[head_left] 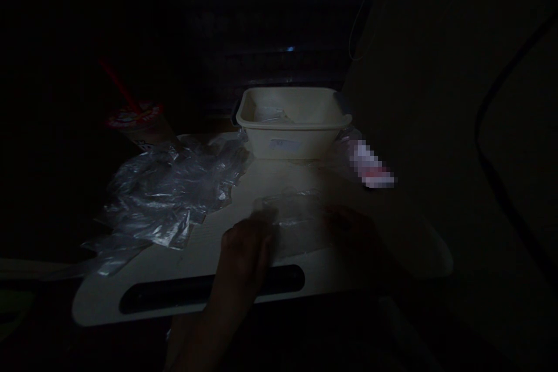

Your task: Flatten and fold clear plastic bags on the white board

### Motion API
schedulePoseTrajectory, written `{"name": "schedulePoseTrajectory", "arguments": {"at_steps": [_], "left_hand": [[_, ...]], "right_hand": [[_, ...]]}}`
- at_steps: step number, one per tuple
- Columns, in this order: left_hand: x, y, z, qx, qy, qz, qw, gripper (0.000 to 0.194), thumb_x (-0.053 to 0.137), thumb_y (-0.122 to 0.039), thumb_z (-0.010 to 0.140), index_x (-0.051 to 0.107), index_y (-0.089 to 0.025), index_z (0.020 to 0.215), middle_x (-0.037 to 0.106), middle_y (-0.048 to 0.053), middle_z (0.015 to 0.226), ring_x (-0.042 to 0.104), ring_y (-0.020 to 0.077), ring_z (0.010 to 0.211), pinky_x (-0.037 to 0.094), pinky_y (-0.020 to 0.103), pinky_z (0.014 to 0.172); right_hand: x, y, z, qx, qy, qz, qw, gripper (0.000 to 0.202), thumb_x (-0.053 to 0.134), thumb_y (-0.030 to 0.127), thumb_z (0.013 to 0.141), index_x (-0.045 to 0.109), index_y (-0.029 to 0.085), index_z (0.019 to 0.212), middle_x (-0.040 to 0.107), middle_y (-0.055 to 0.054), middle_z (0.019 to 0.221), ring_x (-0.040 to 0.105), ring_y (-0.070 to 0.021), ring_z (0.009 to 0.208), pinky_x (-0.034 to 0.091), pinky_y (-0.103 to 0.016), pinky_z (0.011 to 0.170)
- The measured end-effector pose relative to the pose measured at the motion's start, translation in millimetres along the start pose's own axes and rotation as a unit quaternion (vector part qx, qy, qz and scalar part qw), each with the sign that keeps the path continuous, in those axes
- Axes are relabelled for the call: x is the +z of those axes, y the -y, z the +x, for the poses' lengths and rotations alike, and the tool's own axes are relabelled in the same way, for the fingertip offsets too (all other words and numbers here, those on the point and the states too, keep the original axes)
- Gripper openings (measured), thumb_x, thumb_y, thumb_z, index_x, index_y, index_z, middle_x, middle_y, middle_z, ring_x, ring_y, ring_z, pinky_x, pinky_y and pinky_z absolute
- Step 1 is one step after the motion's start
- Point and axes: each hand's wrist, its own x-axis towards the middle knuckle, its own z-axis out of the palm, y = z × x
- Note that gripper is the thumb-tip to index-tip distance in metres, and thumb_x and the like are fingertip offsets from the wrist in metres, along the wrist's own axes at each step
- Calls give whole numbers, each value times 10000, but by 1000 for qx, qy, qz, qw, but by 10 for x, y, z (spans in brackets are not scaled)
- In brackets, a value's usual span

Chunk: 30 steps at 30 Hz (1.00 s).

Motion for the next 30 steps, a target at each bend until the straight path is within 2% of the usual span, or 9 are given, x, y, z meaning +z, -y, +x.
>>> {"name": "schedulePoseTrajectory", "arguments": {"at_steps": [2,4,8,10,12,14,17,21,30], "left_hand": [[-12,-40,101,48,27,-40,998,313,354,-176,787,464,-134,1077,543,101,1058,491,202,964,399,371,802],[-54,-43,175,59,39,-69,995,357,341,-159,785,420,-149,1133,499,86,1137,453,190,1034,380,355,853],[-176,0,176,1,-40,-59,997,368,331,-175,792,391,-197,1154,508,42,1135,470,160,1025,400,316,853],[-179,-20,129,-3,-53,-20,998,371,318,-181,799,374,-177,1166,494,58,1150,453,162,1045,394,321,861],[-111,-84,90,23,-16,30,999,379,288,-177,805,368,-108,1168,463,112,1176,403,186,1094,368,351,885],[1,-169,71,48,51,85,994,400,258,-178,809,347,-53,1179,412,153,1214,333,219,1144,328,402,907],[145,-257,63,48,122,149,980,470,264,-270,820,252,-46,1233,277,155,1297,200,245,1201,261,441,938],[174,-234,34,31,138,202,969,519,236,-351,826,212,-56,1253,198,147,1328,118,250,1219,195,452,961],[180,-130,14,21,147,252,956,473,170,-296,837,253,-60,1238,214,138,1322,139,239,1219,174,503,938]], "right_hand": [[2,-2,5,-5,-2,-4,1000,319,428,291,712,553,144,966,638,-57,833,593,-158,742,467,-262,638],[2,4,7,-7,-3,-12,1000,319,427,287,712,555,141,965,639,-61,834,594,-161,745,468,-269,644],[22,2,8,-11,-13,-15,1000,314,426,277,711,563,134,953,641,-65,826,595,-161,740,467,-270,651],[42,-14,9,-11,-21,-17,1000,314,424,283,712,566,135,950,641,-66,826,595,-163,739,467,-273,654],[61,-36,11,-12,-25,-18,999,315,424,295,712,569,138,943,641,-67,826,596,-167,738,469,-277,648],[71,-52,14,-16,-28,-15,999,315,426,307,713,569,146,941,640,-65,840,596,-168,746,471,-275,643],[69,-58,16,-27,-30,-13,999,313,426,301,713,568,144,944,640,-65,844,595,-165,758,469,-269,656],[62,-50,15,-32,-33,-16,999,298,431,296,706,579,149,919,648,-56,791,601,-160,715,471,-266,636],[57,-20,-4,-10,-32,1,999,303,436,310,703,572,143,916,646,-56,783,599,-160,707,470,-261,613]]}}
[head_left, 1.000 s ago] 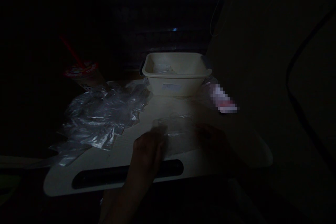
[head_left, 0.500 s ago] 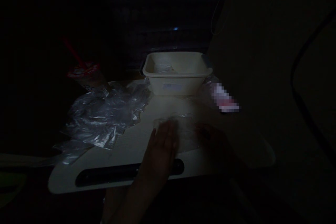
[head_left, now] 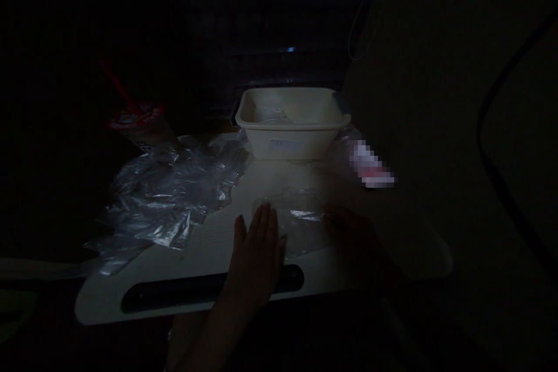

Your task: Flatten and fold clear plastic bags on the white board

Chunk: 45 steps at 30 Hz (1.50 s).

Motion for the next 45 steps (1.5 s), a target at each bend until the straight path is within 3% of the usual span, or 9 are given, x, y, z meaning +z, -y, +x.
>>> {"name": "schedulePoseTrajectory", "arguments": {"at_steps": [4,8,10,14,17,23,35,45], "left_hand": [[-2,-14,4,-1,3,5,1000,483,183,-303,833,239,-55,1243,210,145,1321,135,246,1219,173,510,932],[-16,-16,0,2,-1,1,1000,481,191,-305,829,247,-62,1241,223,138,1319,126,242,1221,176,509,931],[-17,-17,0,1,0,0,1000,482,190,-304,829,243,-63,1243,219,139,1321,132,244,1220,173,513,928],[-19,-17,1,-2,7,-1,1000,478,187,-289,823,244,-69,1243,215,141,1323,140,250,1217,166,517,923],[-29,-12,0,-1,21,-2,1000,496,235,-281,799,232,-75,1250,216,154,1321,145,268,1213,178,521,914],[-48,-17,2,-8,24,-4,1000,503,250,-286,789,263,-50,1233,232,185,1307,160,295,1205,178,528,912],[-26,-35,7,-12,15,3,1000,530,189,-339,826,234,-3,1234,214,198,1307,136,288,1212,148,527,926],[-34,-7,-17,-11,12,-13,1000,532,194,-356,826,247,-14,1231,231,189,1307,130,282,1214,162,509,930]], "right_hand": [[-75,-4,8,19,-1,2,1000,294,440,302,698,569,148,912,643,-56,791,599,-161,701,477,-264,601],[-151,32,11,10,-95,-53,994,302,384,295,729,566,138,913,626,-88,865,593,-183,741,482,-311,641],[-103,100,2,-82,-107,-94,986,326,343,291,757,553,128,946,608,-101,925,575,-189,814,467,-332,714],[170,274,-14,-324,-17,-179,929,400,299,281,798,450,79,1109,471,-116,1162,386,-190,1100,333,-340,914],[346,312,5,-382,38,-237,892,507,321,376,792,359,62,1188,338,-122,1270,225,-222,1192,209,-410,975],[350,192,54,-369,70,-293,879,569,287,442,792,307,69,1220,276,-137,1300,182,-233,1205,171,-448,966],[172,-64,206,-323,26,-328,887,509,277,366,805,311,61,1211,298,-145,1287,227,-234,1189,202,-452,939],[176,-85,210,-321,1,-328,888,499,279,387,803,336,83,1194,319,-145,1276,245,-242,1180,219,-465,926]]}}
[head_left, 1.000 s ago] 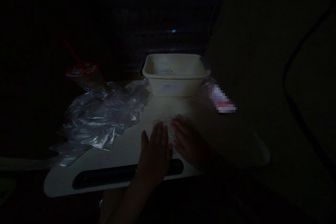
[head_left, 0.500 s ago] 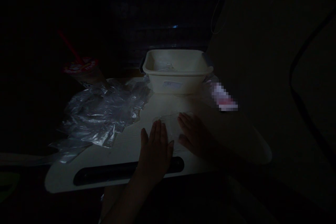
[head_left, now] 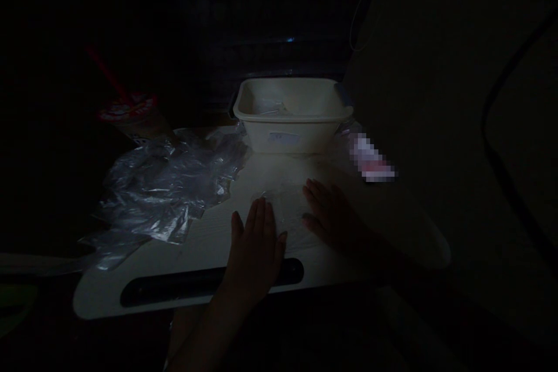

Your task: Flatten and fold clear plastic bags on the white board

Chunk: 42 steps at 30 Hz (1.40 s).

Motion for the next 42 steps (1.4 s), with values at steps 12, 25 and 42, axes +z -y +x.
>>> {"name": "schedulePoseTrajectory", "arguments": {"at_steps": [12,25,42], "left_hand": [[17,107,152,19,-14,6,1000,468,165,-310,846,240,-64,1237,243,141,1313,179,240,1209,127,532,924],[15,121,128,24,-5,21,999,498,179,-331,841,219,-35,1241,214,161,1318,146,249,1216,118,523,929],[18,120,136,21,-5,15,1000,502,169,-339,842,213,-41,1244,214,165,1319,139,247,1218,109,510,936]], "right_hand": [[-23,16,-5,0,3,11,1000,491,275,374,808,328,85,1201,311,-141,1281,229,-236,1188,209,-463,932],[2,-7,4,0,13,4,1000,516,270,395,804,328,69,1199,305,-145,1283,228,-244,1186,211,-458,931],[-1,-13,4,-1,14,0,1000,512,277,394,803,323,80,1205,294,-151,1288,221,-240,1190,198,-453,931]]}}
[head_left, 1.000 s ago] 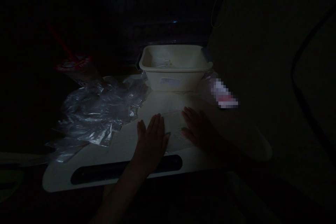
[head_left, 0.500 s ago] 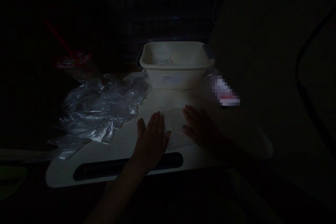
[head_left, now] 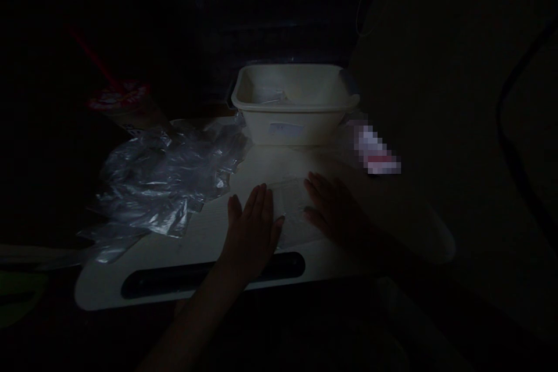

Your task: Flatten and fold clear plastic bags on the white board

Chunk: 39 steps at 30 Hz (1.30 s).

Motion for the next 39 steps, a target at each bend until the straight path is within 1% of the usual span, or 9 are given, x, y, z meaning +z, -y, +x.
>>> {"name": "schedulePoseTrajectory", "arguments": {"at_steps": [4,11,21,25,31,39], "left_hand": [[6,1,-3,-1,1,-1,1000,504,172,-345,841,214,-44,1243,216,158,1320,142,245,1218,120,506,936],[-1,2,-9,2,-1,-4,1000,500,182,-336,841,216,-36,1240,228,162,1314,153,248,1214,136,514,926],[-14,9,-7,4,-1,-12,1000,505,197,-335,837,229,-21,1231,237,177,1307,175,260,1207,143,527,912],[-11,8,-1,3,-11,-15,1000,499,203,-337,837,242,-28,1227,250,174,1303,182,259,1205,148,522,914],[-9,9,-2,4,-17,-18,1000,497,209,-339,836,250,-35,1227,256,175,1300,187,260,1204,152,515,917],[8,8,-3,5,-6,-12,1000,500,195,-339,838,229,-38,1236,238,170,1309,165,255,1210,138,514,918]], "right_hand": [[-4,4,2,3,12,-3,1000,521,271,397,804,315,70,1207,287,-149,1292,210,-239,1194,192,-453,936],[-7,6,-9,0,8,-8,1000,525,260,399,808,319,60,1204,285,-150,1293,214,-239,1192,200,-450,933],[-9,2,3,6,15,-1,1000,512,262,391,806,323,74,1204,282,-141,1296,216,-241,1192,205,-457,931],[-7,-1,-2,10,7,7,1000,495,249,380,811,330,85,1199,293,-137,1292,215,-228,1195,199,-449,937],[10,-26,2,8,16,9,1000,497,229,383,814,324,87,1202,279,-133,1299,204,-217,1201,187,-438,944],[88,-86,6,18,7,34,999,492,210,393,816,282,139,1231,292,-86,1301,190,-209,1206,194,-431,945]]}}
